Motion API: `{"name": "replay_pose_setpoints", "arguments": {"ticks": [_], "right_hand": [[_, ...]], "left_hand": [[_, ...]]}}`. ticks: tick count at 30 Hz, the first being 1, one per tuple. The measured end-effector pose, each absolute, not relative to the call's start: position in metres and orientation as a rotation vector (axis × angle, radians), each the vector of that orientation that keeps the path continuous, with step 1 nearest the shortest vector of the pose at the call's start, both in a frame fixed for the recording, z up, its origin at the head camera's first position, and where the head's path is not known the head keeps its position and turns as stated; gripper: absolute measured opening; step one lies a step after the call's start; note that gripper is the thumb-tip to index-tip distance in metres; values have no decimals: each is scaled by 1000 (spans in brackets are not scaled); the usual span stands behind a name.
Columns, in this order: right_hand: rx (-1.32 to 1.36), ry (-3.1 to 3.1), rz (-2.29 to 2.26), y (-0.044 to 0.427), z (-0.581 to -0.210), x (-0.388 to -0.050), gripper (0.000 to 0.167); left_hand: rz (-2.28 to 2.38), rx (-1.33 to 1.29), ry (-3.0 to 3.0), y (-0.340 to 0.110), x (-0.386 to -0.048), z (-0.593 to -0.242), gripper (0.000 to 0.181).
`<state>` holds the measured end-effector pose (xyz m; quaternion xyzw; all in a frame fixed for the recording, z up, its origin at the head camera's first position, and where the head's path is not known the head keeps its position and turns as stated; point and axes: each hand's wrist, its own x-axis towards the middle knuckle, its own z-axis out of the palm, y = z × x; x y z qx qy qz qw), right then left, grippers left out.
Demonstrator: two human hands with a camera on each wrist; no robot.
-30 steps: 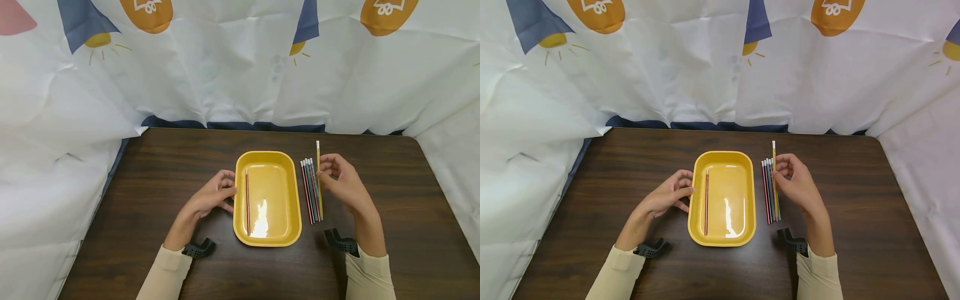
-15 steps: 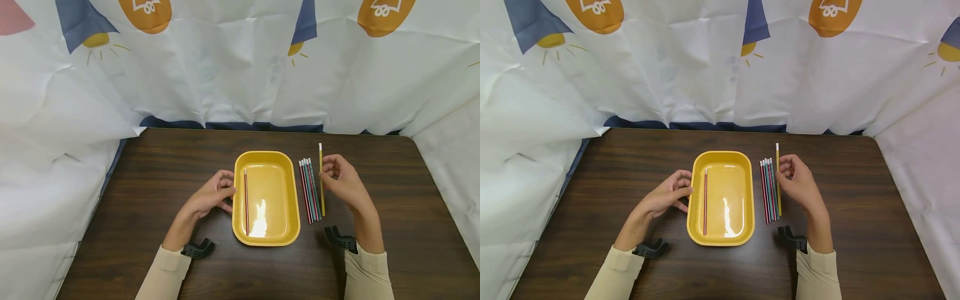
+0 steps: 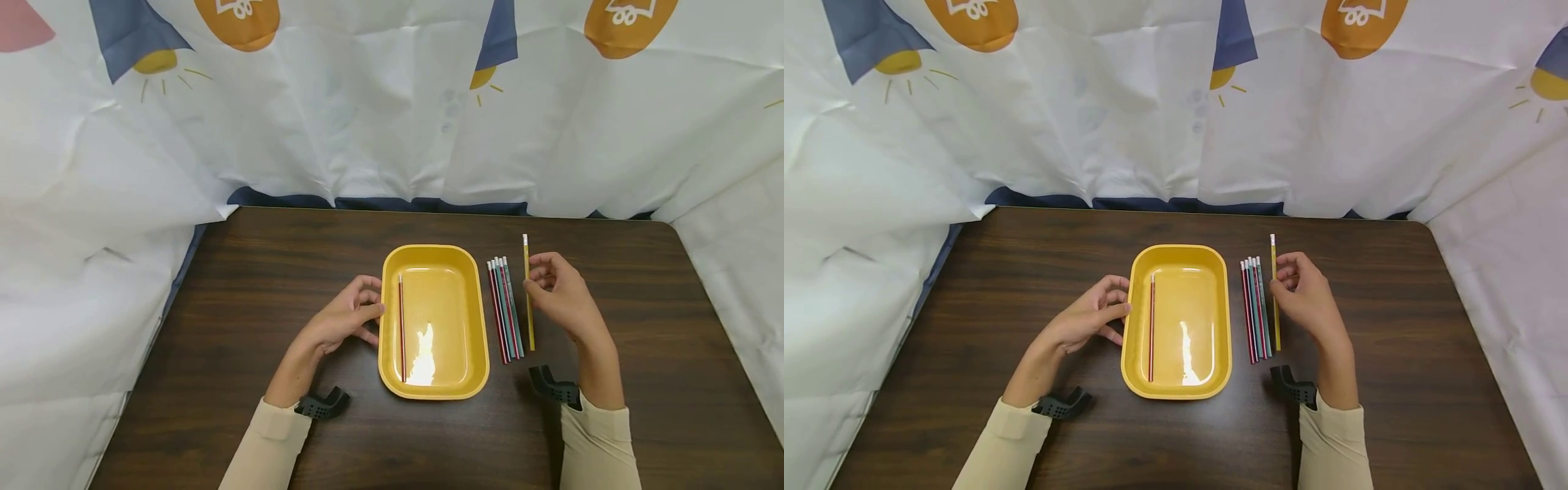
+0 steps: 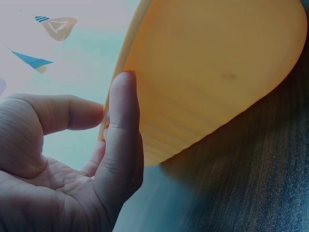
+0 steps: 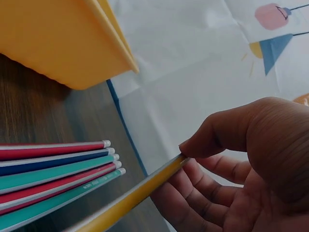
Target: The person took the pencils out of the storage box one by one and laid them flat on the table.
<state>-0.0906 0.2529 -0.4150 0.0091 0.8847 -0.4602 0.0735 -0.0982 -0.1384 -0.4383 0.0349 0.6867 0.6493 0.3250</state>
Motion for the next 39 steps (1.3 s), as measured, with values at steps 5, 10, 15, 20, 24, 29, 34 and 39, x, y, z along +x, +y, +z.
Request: {"name": "replay_pose_setpoints", "arguments": {"ticks": [5, 10, 15, 20, 24, 29, 34, 39], "right_hand": [[56, 2707, -1289, 251, -416, -92, 42], [51, 2728, -1238, 250, -420, -94, 41], [63, 2729, -1219, 251, -424, -95, 41], [72, 2745, -1205, 252, -426, -96, 41], [86, 2746, -1201, 255, -427, -96, 42], [110, 2739, -1178, 257, -428, -96, 43], [117, 2738, -1162, 257, -428, -97, 43], [119, 2736, -1146, 258, -428, -96, 43]], "left_hand": [[1700, 92, 1799, -140, -99, -438, 52], [1702, 90, 1797, -140, -99, -436, 51], [1701, 94, 1794, -140, -99, -437, 51], [1709, 98, 1790, -139, -99, -436, 51], [1711, 95, 1790, -139, -99, -436, 50], [1709, 96, 1789, -139, -99, -436, 50], [1711, 95, 1786, -139, -99, -437, 50], [1716, 96, 1780, -139, -98, -438, 51]]}}
